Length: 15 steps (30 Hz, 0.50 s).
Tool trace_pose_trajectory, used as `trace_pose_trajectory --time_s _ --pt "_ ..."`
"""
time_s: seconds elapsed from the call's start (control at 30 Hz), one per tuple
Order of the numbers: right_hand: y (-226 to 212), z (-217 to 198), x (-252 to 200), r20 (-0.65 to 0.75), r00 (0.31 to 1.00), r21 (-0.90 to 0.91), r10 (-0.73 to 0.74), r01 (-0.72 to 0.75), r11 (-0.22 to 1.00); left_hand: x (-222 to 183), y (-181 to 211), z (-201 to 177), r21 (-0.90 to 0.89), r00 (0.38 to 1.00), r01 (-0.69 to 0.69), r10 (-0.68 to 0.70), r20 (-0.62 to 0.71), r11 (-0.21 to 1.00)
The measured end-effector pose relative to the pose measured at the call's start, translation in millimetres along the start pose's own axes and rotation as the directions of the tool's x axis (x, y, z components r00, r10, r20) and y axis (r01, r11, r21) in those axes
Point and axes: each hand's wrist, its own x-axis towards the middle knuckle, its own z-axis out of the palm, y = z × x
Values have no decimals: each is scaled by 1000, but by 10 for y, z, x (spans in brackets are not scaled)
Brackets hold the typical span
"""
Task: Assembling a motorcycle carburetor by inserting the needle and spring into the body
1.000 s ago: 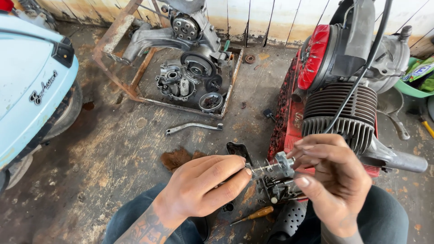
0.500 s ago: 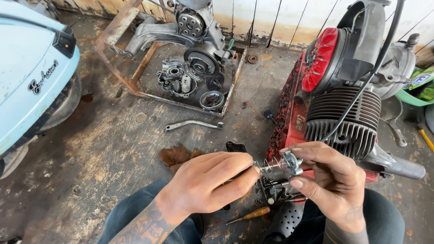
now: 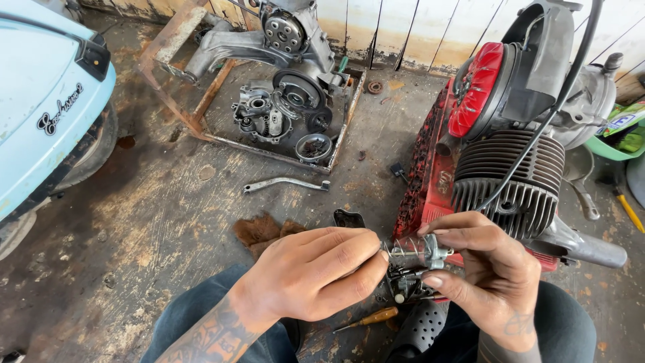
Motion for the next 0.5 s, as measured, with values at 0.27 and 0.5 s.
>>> trace_pose_trajectory --time_s 0.27,0.5 --pt "-37 91 25 16 1000 -30 -1 2 1000 -16 -15 -14 11 1000 -30 30 -7 999" --pt "22 30 11 45 999 36 1 -2 999 -5 -18 30 4 997 -74 74 -28 997"
